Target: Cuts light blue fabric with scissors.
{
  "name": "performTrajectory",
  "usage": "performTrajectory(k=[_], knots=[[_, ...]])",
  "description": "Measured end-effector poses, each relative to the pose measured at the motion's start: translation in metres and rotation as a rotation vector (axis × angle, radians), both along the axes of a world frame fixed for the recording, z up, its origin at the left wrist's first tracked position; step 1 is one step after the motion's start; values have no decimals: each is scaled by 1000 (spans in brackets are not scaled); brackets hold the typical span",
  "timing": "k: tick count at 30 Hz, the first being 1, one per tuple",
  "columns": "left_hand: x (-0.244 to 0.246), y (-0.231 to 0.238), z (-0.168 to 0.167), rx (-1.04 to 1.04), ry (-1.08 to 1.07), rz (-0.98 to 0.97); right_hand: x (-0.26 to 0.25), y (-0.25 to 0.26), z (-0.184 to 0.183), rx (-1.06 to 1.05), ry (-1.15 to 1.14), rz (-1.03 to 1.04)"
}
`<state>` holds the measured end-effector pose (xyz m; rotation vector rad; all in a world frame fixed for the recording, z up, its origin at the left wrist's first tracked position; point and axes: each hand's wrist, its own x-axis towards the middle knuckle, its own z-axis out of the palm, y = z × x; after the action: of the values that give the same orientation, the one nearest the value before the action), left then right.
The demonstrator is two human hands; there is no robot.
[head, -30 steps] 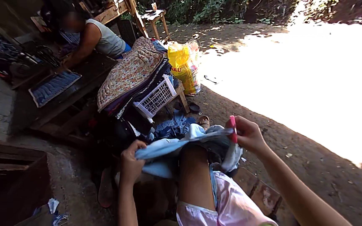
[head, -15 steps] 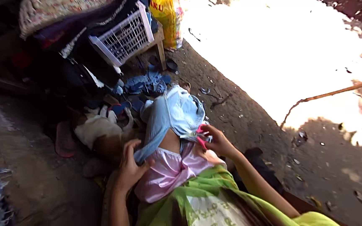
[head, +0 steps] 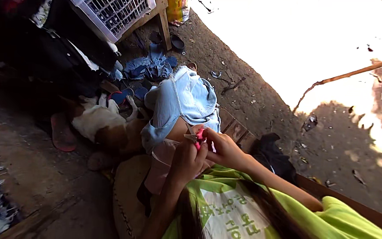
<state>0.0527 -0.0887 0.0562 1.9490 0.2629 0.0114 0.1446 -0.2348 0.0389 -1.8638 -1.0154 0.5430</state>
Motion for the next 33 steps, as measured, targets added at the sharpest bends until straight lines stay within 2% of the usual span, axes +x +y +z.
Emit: performTrajectory(k=[3,7,9,11,14,18,26,33], knots=[[-4,14,1,165,-78,-75,2,-10,-7,65,204,48],[-10,51,-9,490,-186,167,-5,-23,-5,102,786,81],[-10,64,-22,636,-187,242,-11,-24,-6,89,990,127],[-8,69,-30,660,-193,231,-18,-20,-11,105,1117,141],[-1,70,-33,683,-228,207,-23,-12,-18,118,1170,112],[7,69,-33,750,-226,172,-22,1,-21,122,1127,101],[1,34,-22,583,-246,280,-29,7,-27,232,1136,52],[5,20,-15,625,-200,262,-31,15,-33,262,1163,1]])
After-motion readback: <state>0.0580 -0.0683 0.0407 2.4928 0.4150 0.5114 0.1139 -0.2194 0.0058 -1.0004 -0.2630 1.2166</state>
